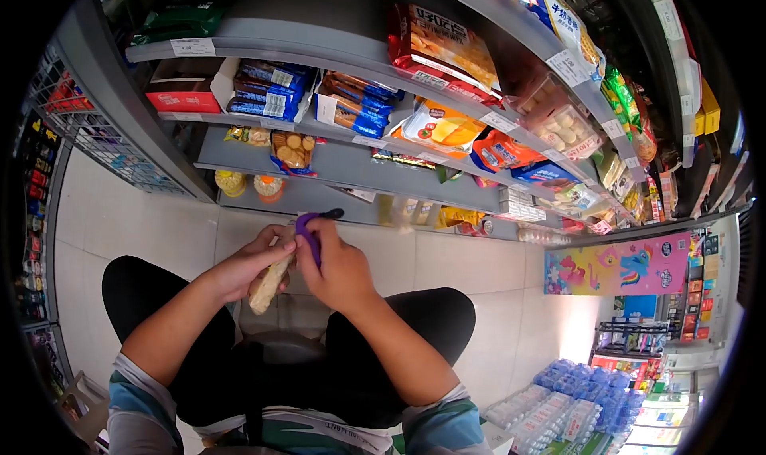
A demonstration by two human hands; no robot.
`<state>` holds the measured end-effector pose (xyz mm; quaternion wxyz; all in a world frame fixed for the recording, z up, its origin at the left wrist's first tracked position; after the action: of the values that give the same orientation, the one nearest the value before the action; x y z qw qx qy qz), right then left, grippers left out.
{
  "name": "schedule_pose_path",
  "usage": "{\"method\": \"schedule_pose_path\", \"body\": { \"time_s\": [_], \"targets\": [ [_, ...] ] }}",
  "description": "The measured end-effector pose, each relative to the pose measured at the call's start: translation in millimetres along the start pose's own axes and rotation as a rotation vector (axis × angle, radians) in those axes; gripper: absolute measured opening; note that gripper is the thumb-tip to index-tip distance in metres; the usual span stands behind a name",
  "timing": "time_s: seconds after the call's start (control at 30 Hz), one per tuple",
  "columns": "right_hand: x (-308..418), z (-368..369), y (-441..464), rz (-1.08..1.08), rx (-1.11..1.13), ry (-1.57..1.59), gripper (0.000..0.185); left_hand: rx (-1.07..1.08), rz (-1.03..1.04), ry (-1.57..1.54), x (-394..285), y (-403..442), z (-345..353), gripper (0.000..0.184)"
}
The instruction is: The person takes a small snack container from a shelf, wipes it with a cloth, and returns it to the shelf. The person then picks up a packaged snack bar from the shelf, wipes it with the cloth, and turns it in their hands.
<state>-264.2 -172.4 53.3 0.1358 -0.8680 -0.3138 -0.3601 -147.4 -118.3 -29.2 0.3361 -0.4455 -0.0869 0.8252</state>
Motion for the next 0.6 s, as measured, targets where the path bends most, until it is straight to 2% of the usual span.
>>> {"method": "schedule_pose_path", "body": {
  "time_s": [0.07,0.23,0.33,0.4,0.47,0.5,0.53,0.6],
  "targets": [
    [-9.7,-8.0,1.8,0.048,-0.132,0.136,0.029,0.019,-0.005,-0.041,-3.9,-2.7,4.6,0.050],
    [-9.2,-6.6,1.4,0.115,-0.111,0.252,0.030,0.038,0.020,-0.137,4.9,5.1,-3.5,0.049],
    [-12.5,6.0,0.2,0.136,-0.042,0.254,0.026,0.003,-0.043,-0.175,13.0,3.1,-6.1,0.049],
    [14.5,5.2,-0.3,-0.114,-0.065,0.063,0.022,-0.026,0.034,-0.209,9.1,1.4,-8.2,0.049],
    [19.5,17.0,-3.2,-0.108,-0.023,0.052,0.023,-0.092,0.084,-0.289,5.1,1.3,-8.1,0.046],
    [28.3,24.8,-5.5,-0.180,0.030,0.042,0.024,-0.158,0.133,-0.369,3.0,0.1,-12.0,0.042],
    [36.9,32.2,-9.0,-0.251,0.082,0.032,0.025,-0.159,0.131,-0.369,4.0,-0.2,-14.6,0.042],
    [40.9,40.8,-15.1,-0.255,0.132,0.014,0.027,-0.129,0.208,-0.441,3.5,-0.6,-26.1,0.037]
  ]
}}
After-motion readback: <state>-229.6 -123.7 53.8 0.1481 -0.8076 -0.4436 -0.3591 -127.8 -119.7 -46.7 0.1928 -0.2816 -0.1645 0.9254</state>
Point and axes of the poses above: each hand's wrist, its own y-axis towards the middle knuckle, its own z-axis out of the palm, x = y × z, the point moved 8 cm from there along y, towards the middle knuckle, and after that the axes turned 8 degrees about x, right-handed, at the moved point
